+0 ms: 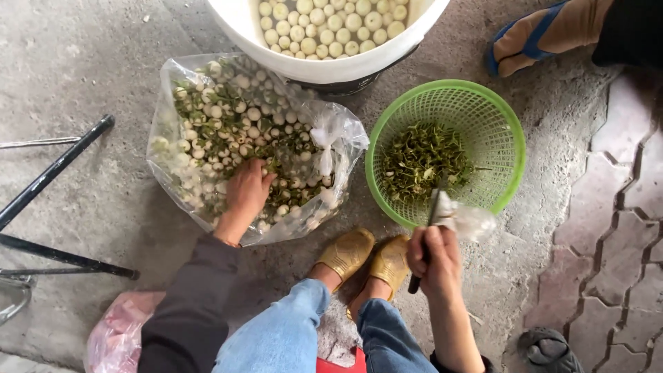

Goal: Trimming the stems off small eggplants with a knife and placing them into a bucket of water.

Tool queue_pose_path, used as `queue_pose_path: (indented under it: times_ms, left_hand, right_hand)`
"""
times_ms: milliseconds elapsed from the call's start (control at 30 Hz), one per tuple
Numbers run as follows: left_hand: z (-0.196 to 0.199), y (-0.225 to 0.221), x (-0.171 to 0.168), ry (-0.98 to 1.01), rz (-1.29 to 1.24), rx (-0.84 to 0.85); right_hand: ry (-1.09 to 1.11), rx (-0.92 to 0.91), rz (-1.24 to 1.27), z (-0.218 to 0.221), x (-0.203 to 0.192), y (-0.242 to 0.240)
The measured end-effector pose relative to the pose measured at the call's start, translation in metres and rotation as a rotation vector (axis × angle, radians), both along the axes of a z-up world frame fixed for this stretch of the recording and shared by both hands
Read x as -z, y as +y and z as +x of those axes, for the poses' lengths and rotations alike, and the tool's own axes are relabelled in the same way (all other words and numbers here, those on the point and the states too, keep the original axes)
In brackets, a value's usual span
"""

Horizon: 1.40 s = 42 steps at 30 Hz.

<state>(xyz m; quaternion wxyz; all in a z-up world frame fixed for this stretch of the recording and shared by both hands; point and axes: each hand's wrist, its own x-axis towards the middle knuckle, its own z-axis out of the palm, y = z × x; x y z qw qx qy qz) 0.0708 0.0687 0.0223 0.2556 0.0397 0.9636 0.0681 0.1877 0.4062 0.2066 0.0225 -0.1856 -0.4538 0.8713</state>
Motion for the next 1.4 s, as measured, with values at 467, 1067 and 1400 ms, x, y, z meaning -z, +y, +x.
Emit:
queue_pose_path:
  times_ms: [467, 1067, 1400]
  left_hand:
    - [0.080, 0.148, -0.104, -0.619, 1.640, -0.705]
    - [0.080, 0.183, -0.168, -0.609, 1.657, -0.427]
    - [0.063, 0.194, -0.101, -0.437, 1.615, -0.341]
  right_hand:
    - [0.114, -0.428, 0.390, 0.041, 0.056, -0.015]
    - [0.019, -0.070, -0.383, 0.039, 0.056, 0.016]
    - [-0.057, -0.312, -0.082, 0.080, 0.100, 0.023]
